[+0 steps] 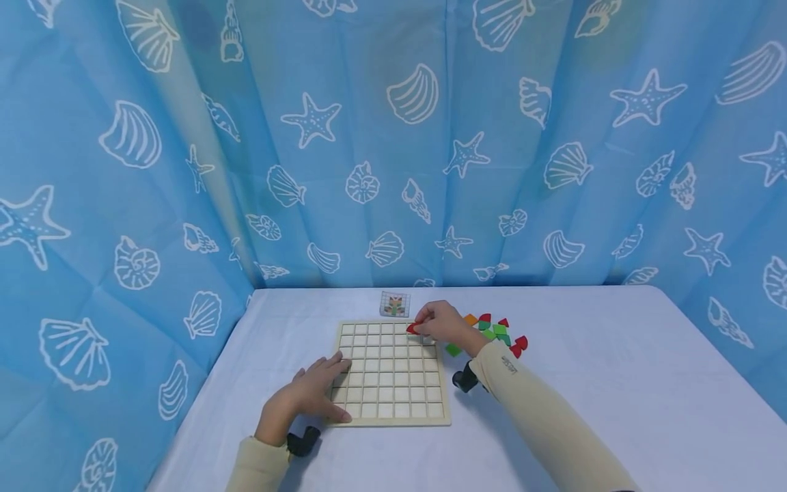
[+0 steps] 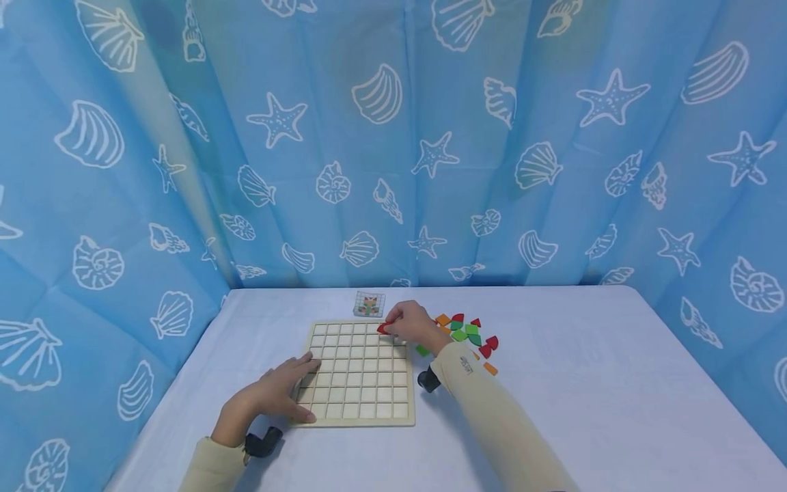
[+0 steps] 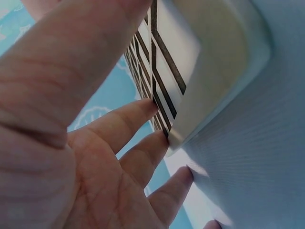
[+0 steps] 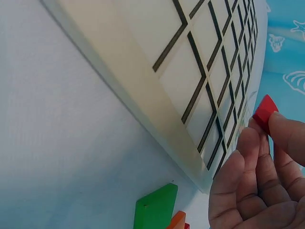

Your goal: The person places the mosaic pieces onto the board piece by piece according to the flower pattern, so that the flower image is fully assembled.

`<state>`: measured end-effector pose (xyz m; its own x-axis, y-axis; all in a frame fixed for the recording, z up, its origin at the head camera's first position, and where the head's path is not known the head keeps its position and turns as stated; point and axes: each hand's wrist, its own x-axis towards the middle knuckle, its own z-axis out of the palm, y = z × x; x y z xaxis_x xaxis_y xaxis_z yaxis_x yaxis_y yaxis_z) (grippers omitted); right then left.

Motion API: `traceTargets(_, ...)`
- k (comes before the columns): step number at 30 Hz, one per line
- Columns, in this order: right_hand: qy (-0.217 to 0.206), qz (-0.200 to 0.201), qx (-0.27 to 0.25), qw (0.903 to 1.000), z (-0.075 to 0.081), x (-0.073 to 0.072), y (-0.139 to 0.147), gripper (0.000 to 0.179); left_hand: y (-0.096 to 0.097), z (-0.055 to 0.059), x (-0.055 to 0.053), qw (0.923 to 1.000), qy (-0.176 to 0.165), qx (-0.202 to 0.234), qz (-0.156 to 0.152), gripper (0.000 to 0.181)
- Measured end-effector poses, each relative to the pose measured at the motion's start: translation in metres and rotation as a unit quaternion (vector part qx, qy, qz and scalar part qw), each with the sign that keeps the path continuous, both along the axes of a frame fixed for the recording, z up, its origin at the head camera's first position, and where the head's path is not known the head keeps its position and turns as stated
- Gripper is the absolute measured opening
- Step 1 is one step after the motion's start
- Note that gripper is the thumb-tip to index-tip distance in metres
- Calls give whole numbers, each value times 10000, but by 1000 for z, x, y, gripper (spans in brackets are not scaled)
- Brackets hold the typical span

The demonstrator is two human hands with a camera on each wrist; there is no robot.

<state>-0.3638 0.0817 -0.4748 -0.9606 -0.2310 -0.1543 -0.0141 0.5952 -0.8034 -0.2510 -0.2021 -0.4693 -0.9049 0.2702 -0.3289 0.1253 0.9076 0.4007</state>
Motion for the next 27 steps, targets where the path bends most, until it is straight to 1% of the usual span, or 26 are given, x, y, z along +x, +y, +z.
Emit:
traceTargets(4, -29, 88, -4, 10000, 0, 0, -2, 8, 0, -1, 1, 10000, -6, -12, -16, 103)
traceTargets(9, -14, 222, -45, 9997, -1, -4, -5, 6, -1, -1, 0, 10000, 10, 26, -18, 103)
traceTargets(14, -86, 216, -48, 9997, -2, -6, -7, 8, -3, -2, -1, 10000, 15, -1, -41, 103)
traceTargets(20, -36, 106, -461, 9989, 1, -5, -6, 10, -3, -3, -2, 10000, -9, 10, -81, 102)
traceTargets(24, -30, 330, -555, 9979, 0, -6, -9, 10, -2, -3, -3, 10000, 8, 10, -66, 102)
traceTargets(27, -29, 538, -392, 9978, -5, -6, -12, 9, -1, -4, -3, 10000, 12, -48, -55, 103)
